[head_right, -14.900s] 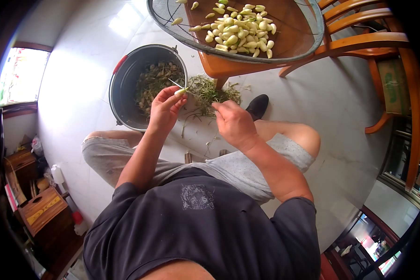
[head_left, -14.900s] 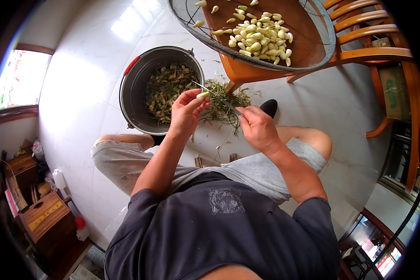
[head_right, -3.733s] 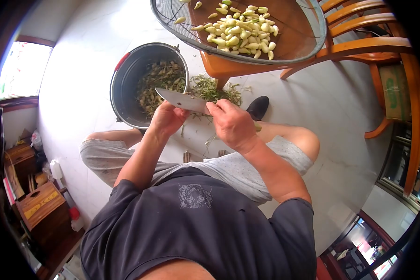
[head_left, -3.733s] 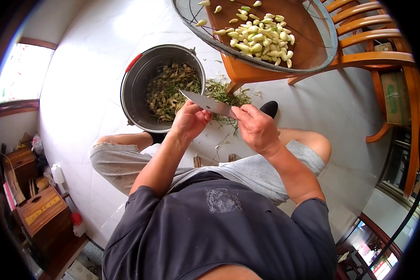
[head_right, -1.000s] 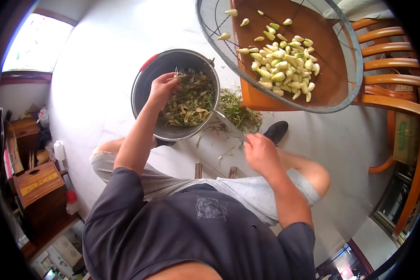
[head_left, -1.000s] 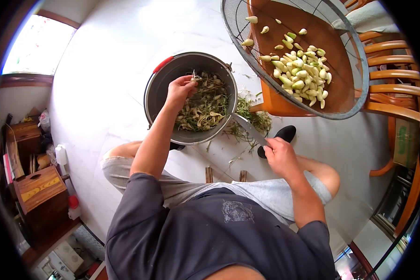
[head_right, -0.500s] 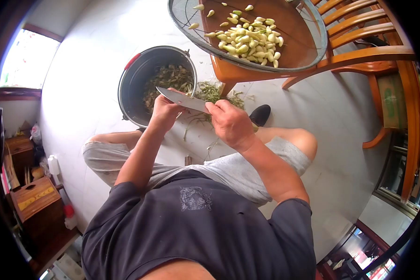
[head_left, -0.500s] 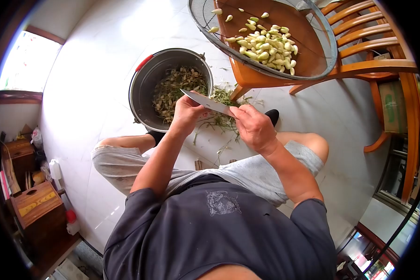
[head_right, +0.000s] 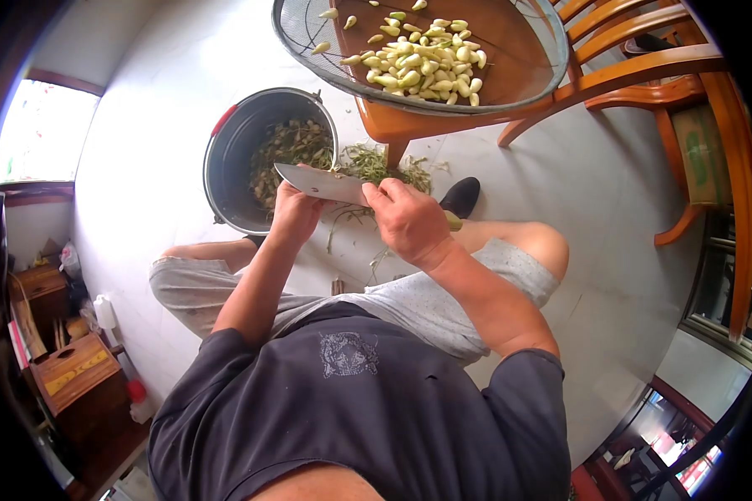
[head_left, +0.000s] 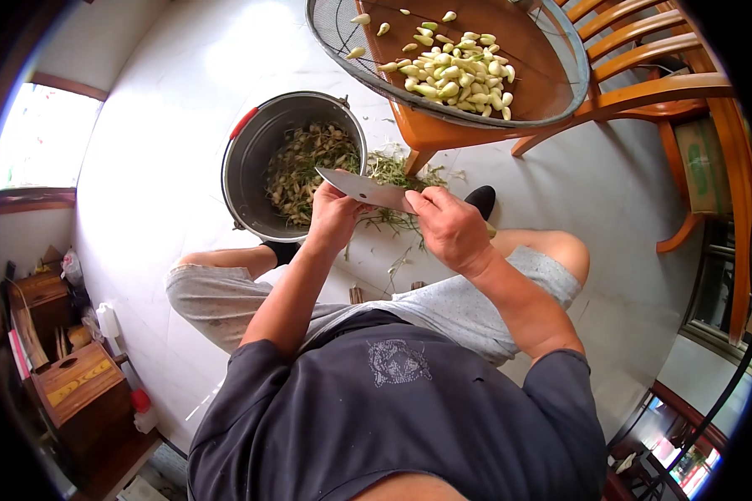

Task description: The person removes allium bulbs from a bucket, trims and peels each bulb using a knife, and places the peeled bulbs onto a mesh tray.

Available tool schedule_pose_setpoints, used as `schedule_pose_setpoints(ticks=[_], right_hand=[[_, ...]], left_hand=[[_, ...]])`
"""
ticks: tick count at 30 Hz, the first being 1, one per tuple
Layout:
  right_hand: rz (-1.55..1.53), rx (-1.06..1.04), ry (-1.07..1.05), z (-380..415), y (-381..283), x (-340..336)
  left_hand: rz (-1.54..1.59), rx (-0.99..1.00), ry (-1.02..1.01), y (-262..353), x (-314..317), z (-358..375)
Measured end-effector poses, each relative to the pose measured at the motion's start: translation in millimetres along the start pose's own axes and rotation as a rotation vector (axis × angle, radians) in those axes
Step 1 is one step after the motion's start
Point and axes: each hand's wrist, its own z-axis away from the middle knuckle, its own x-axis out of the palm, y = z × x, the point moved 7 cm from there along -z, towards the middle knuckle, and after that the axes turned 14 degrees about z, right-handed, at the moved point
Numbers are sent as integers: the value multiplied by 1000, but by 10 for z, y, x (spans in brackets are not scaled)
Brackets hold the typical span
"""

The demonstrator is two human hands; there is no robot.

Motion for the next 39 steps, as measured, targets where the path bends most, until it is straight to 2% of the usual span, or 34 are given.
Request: schedule_pose_setpoints(ticks=[11,15,18,21,24,25,28,32,36,39], right_hand=[[-25,29,-13,10,33,32],[-106,121,-63,32,90,53],[7,382,-523,316,594,519],[-80,515,-495,367,721,402],[-127,486,-422,301,648,351],[-161,478,-398,276,615,335],[-245,450,-343,180,556,307],[-299,450,-327,165,522,304],[-322,417,-273,144,471,226],[-327,322,-158,115,394,140]], left_hand=[[24,19,15,-60,-42,-7],[13,46,-97,-32,-18,-31],[-40,71,-243,59,74,-38],[-102,64,-257,169,143,-28],[13,-27,-223,109,74,-66],[70,-73,-268,91,87,-65],[108,-153,-153,61,122,-3],[140,-164,-190,25,113,-20],[128,-175,-130,-24,-12,-61],[95,-199,-54,-40,-18,-62]])
